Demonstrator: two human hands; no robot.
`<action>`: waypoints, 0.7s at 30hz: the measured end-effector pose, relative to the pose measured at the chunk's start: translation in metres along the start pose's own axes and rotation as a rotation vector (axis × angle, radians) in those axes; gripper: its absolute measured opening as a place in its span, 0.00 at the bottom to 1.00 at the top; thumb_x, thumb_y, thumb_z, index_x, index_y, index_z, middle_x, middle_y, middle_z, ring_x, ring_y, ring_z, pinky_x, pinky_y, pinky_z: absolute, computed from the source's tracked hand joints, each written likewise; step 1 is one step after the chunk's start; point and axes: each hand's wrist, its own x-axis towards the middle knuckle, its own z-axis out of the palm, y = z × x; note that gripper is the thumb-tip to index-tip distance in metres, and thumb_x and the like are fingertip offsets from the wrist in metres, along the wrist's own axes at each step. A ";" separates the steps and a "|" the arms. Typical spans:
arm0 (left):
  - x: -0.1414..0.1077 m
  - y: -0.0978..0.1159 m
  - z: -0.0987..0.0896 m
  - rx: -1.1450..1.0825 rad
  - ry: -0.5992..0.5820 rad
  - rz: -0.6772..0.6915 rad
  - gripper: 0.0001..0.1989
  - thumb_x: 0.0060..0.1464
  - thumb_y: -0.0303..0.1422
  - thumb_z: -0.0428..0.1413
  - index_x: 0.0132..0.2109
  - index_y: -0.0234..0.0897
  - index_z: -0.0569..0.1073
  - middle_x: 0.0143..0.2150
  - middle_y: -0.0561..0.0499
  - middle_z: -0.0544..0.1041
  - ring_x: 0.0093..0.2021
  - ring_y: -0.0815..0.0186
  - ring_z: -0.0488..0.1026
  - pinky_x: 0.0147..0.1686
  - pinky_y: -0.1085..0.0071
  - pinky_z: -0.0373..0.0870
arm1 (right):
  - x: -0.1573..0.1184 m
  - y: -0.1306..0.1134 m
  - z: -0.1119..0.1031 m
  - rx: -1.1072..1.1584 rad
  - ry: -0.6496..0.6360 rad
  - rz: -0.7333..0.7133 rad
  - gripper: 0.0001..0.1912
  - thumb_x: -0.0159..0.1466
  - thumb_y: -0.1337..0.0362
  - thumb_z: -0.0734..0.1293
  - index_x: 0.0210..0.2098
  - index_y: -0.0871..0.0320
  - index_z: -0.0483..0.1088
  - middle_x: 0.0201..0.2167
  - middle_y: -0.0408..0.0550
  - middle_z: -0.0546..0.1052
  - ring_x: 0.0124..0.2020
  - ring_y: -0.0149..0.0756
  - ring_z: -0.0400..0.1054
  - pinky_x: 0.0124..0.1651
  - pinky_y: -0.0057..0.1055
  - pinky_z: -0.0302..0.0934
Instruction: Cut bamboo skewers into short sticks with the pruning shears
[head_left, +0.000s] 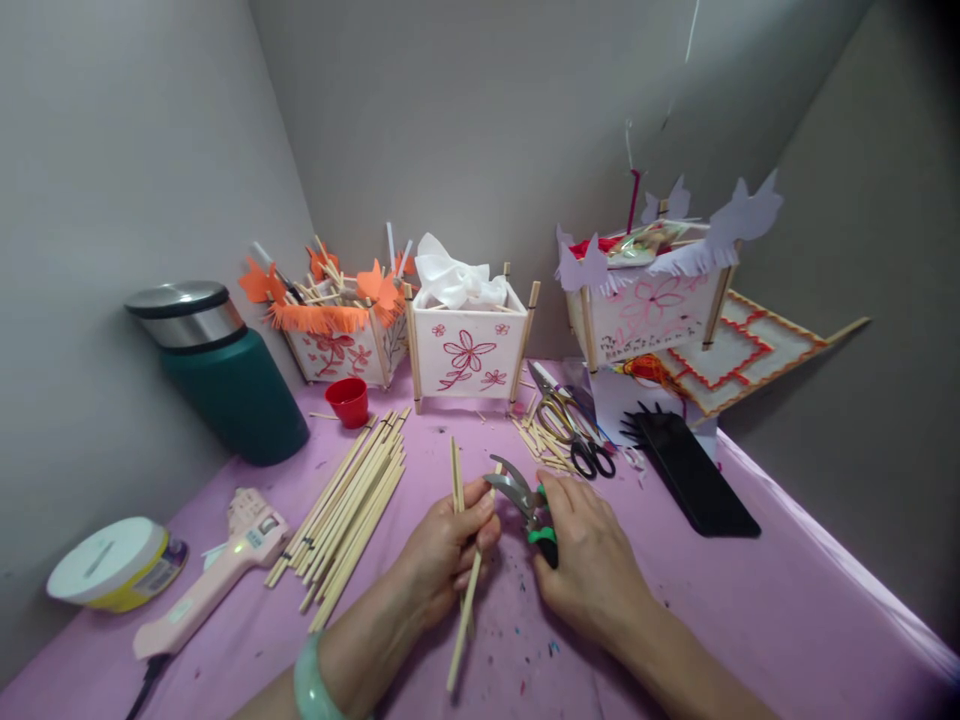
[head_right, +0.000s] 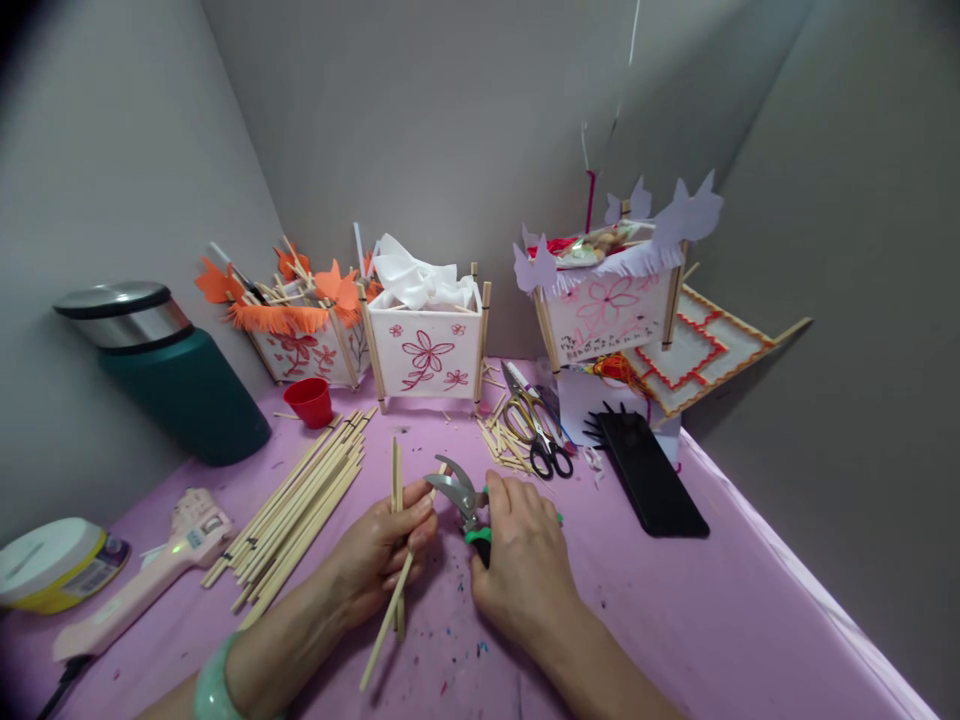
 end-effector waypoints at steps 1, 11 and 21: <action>0.000 0.000 -0.001 -0.007 -0.003 0.001 0.09 0.54 0.34 0.59 0.41 0.40 0.67 0.19 0.63 0.62 0.13 0.78 0.39 0.11 0.78 0.37 | 0.000 0.000 0.000 0.003 0.003 0.004 0.35 0.51 0.68 0.64 0.59 0.65 0.60 0.53 0.62 0.70 0.54 0.53 0.62 0.53 0.49 0.59; -0.005 0.007 0.011 0.024 0.014 -0.005 0.11 0.51 0.35 0.61 0.38 0.38 0.68 0.17 0.63 0.59 0.13 0.78 0.39 0.13 0.76 0.34 | 0.001 0.002 -0.007 0.010 -0.074 0.015 0.24 0.51 0.70 0.64 0.48 0.61 0.66 0.45 0.57 0.73 0.47 0.49 0.65 0.48 0.43 0.60; -0.004 0.008 0.007 0.061 0.049 -0.006 0.12 0.50 0.36 0.62 0.37 0.38 0.68 0.17 0.63 0.58 0.14 0.78 0.40 0.12 0.75 0.34 | 0.004 0.003 -0.007 -0.002 -0.094 -0.020 0.30 0.51 0.69 0.65 0.54 0.63 0.62 0.50 0.60 0.71 0.51 0.52 0.63 0.52 0.45 0.56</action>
